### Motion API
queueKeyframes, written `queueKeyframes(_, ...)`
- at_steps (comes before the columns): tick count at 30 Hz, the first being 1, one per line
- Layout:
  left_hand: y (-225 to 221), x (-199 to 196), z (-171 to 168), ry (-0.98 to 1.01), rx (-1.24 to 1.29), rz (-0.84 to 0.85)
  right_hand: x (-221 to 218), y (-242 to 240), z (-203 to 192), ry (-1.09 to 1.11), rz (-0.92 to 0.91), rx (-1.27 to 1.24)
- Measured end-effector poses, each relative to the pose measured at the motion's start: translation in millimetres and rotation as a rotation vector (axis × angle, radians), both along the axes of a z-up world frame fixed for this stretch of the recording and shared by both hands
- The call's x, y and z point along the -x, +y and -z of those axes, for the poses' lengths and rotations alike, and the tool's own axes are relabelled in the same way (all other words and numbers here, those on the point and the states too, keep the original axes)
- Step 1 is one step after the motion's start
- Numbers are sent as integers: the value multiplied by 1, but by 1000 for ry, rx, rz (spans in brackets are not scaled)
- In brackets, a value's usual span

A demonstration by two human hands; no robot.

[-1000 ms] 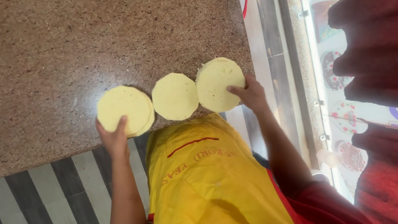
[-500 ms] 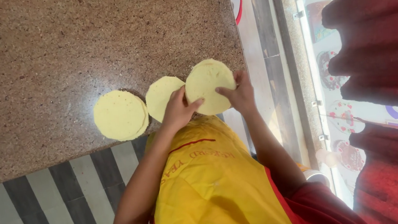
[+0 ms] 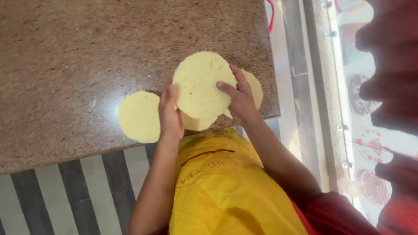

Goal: The person trims the edges of a round cake layer with a knife, then arranges multiple trimmed cake layers, red sponge rounds, and brown sponge rounds in neat rows on the countertop.

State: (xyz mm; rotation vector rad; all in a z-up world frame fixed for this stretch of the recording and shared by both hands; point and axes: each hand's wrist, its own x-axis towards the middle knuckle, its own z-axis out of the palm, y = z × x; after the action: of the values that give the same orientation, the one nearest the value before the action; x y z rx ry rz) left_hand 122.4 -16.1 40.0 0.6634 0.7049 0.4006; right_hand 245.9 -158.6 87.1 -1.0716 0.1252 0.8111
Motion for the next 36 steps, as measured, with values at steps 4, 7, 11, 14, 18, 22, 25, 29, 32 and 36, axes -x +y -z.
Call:
queueKeyframes(4, 38, 29, -43, -261, 462, -64, 5, 33, -11, -83, -132, 65)
queueKeyframes(7, 59, 47, -5, -167, 197, -66, 9, 55, 6, -208, -222, 195)
queueKeyframes(11, 68, 54, 7, -60, 55, -46, 22, 88, 18, -305, -294, 339)
queueKeyframes(14, 85, 81, -6, 20, 0, -144, 34, 100, -19, -563, -579, 459)
queueKeyframes(18, 137, 152, 20, 79, -73, -347, -2, 64, 3, -598, -590, 542)
queueKeyframes(22, 180, 227, 65, 260, -193, -512, -81, -66, 104, -1083, -195, 888)
queueKeyframes(25, 183, 241, 104, 284, -207, -392, -88, -121, 96, -534, -226, 1081)
queueKeyframes(29, 174, 223, 113, 365, -277, -270, -74, -145, 124, -229, -283, 813)
queueKeyframes(32, 167, 221, 109, 443, -318, -279, -56, -116, 101, -173, -265, 864)
queueKeyframes(36, 161, 223, 100, 396, -288, -305, -58, -116, 108, -204, -201, 838)
